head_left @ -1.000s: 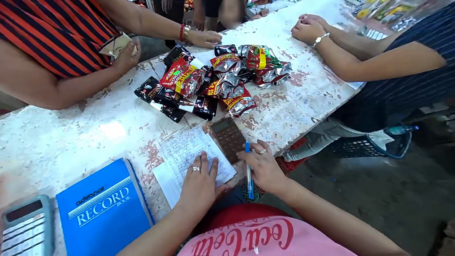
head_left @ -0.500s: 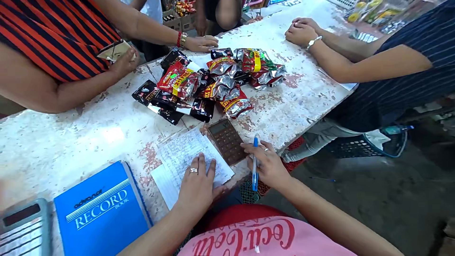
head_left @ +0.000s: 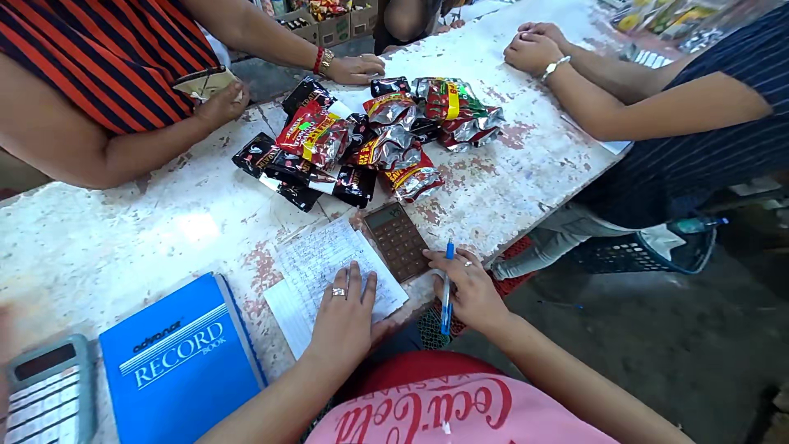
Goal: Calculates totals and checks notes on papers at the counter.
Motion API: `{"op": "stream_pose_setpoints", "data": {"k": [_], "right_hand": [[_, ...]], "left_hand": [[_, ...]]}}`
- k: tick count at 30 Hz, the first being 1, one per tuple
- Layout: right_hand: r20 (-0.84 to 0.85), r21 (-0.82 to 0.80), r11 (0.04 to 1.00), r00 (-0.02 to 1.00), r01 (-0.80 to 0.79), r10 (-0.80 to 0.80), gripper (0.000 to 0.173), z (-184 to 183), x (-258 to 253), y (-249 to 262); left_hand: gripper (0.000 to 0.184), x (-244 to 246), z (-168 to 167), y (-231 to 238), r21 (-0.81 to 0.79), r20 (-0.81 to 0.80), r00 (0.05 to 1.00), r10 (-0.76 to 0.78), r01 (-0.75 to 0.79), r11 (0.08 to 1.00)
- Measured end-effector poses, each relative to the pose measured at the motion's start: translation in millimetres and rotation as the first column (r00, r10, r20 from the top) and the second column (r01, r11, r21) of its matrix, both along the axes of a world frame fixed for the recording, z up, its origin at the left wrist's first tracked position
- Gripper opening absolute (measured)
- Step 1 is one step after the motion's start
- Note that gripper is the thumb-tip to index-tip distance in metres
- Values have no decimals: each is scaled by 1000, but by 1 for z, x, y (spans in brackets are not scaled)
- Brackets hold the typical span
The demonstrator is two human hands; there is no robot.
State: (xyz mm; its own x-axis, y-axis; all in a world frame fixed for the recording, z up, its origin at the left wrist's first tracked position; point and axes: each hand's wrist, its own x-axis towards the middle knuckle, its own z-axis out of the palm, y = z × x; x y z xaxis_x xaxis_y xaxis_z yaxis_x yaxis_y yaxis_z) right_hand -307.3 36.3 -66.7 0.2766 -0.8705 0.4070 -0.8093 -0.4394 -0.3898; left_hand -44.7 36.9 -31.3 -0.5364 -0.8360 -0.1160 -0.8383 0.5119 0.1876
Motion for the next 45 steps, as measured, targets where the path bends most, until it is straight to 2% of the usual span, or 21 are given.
{"op": "stream_pose_setpoints", "data": {"k": [8,11,14,21,23,27,30,36,45], "right_hand": [[-88,12,1000,996,13,-12,27,7,2,-2],[-101,54,999,995,9,-4,28,18,5,-7],[-34,25,999,999,-29,30,27,19,9,-11],[1,2,994,994,-106,106,25,18,31,-12],[-28,38,988,988,-152,153,25,15,37,-9],[-64,-30,981,980,-189,187,22,7,33,-1],[-58,-3,977,976,-212,211,24,5,23,7],[24,-27,998,998,-58,59,25,3,-2,2],[11,-20,999,999,-41,42,25,-2,-4,3]], "left_hand": [[82,0,-3,0,-23,15,999,-46,47,999],[83,0,-8,0,-86,-14,999,-52,50,995],[83,0,-7,0,-75,-33,998,-59,57,996],[82,1,-10,0,-87,-47,996,-69,65,994],[81,1,-10,0,-96,-40,997,-72,68,993],[82,2,-14,-1,-157,-58,995,-80,70,985],[83,3,-15,-1,-168,-62,995,-82,71,983],[83,2,-14,-1,-149,-50,995,-88,80,986],[84,2,-9,0,-75,-37,996,-85,82,994]]}}
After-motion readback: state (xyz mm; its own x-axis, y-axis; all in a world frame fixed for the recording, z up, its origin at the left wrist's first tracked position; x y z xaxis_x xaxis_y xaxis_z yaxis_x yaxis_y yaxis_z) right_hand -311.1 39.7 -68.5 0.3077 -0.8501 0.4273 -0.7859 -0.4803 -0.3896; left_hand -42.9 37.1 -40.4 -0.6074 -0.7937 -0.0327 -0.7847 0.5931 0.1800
